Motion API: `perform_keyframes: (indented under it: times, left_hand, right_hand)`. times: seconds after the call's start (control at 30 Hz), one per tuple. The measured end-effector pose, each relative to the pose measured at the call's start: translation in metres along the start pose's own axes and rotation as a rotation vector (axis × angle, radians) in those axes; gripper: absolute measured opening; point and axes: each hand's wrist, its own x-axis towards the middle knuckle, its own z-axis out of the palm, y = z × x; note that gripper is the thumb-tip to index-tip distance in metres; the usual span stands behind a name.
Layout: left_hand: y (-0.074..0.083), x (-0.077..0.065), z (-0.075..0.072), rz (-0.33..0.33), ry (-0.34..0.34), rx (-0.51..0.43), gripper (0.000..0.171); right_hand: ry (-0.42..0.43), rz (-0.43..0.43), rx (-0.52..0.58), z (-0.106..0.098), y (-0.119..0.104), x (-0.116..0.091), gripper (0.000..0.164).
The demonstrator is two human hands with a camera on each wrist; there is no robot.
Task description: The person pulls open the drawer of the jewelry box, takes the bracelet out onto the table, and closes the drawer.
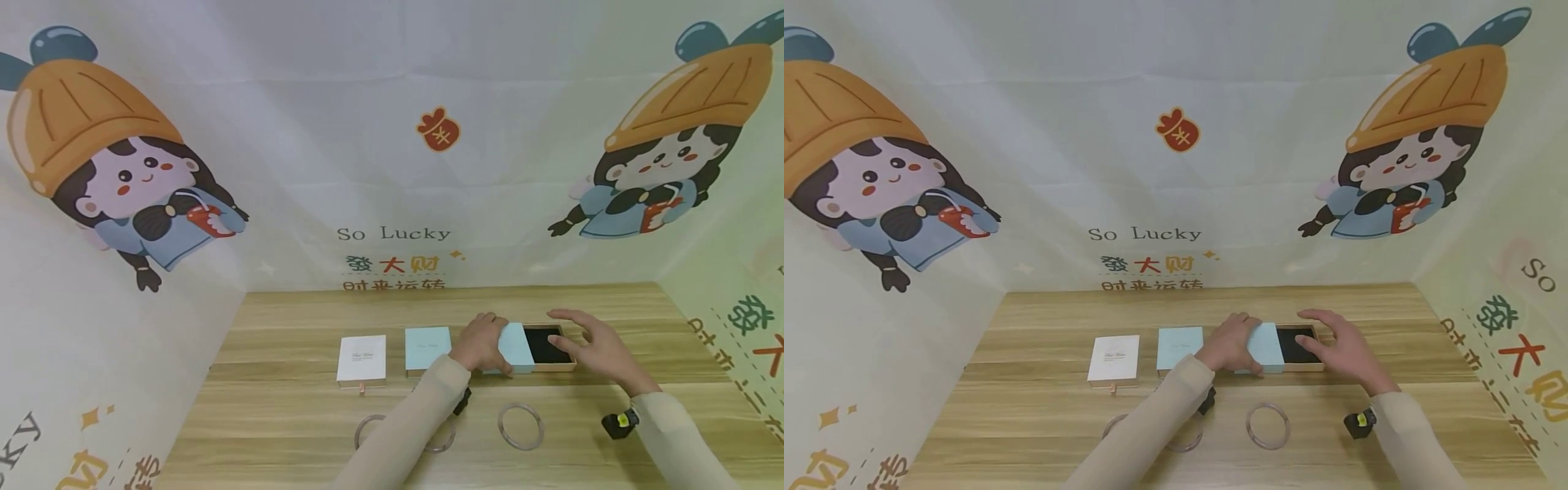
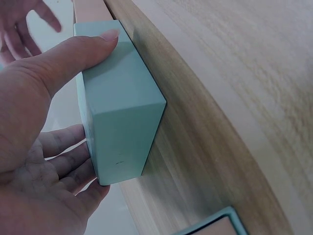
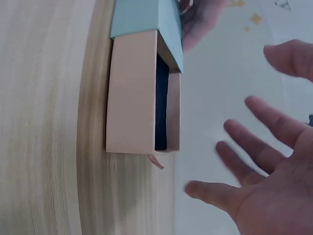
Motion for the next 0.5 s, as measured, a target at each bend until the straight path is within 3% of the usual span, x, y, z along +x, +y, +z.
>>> perform_keyframes:
  times: [0.3,0.5]
  left_hand:
    - [0.0,0.0,0.001,0.0,0.002,0.012,0.098]
    - [0.0,0.0,0.0,-0.004,0.0,0.003,0.098]
  right_hand:
    - [-0.056,0.167,0.016,-0.002,0.015,0.01,0.067]
    - [-0.114,0.267,0.094,-0.001,0.024,0.013,0.064]
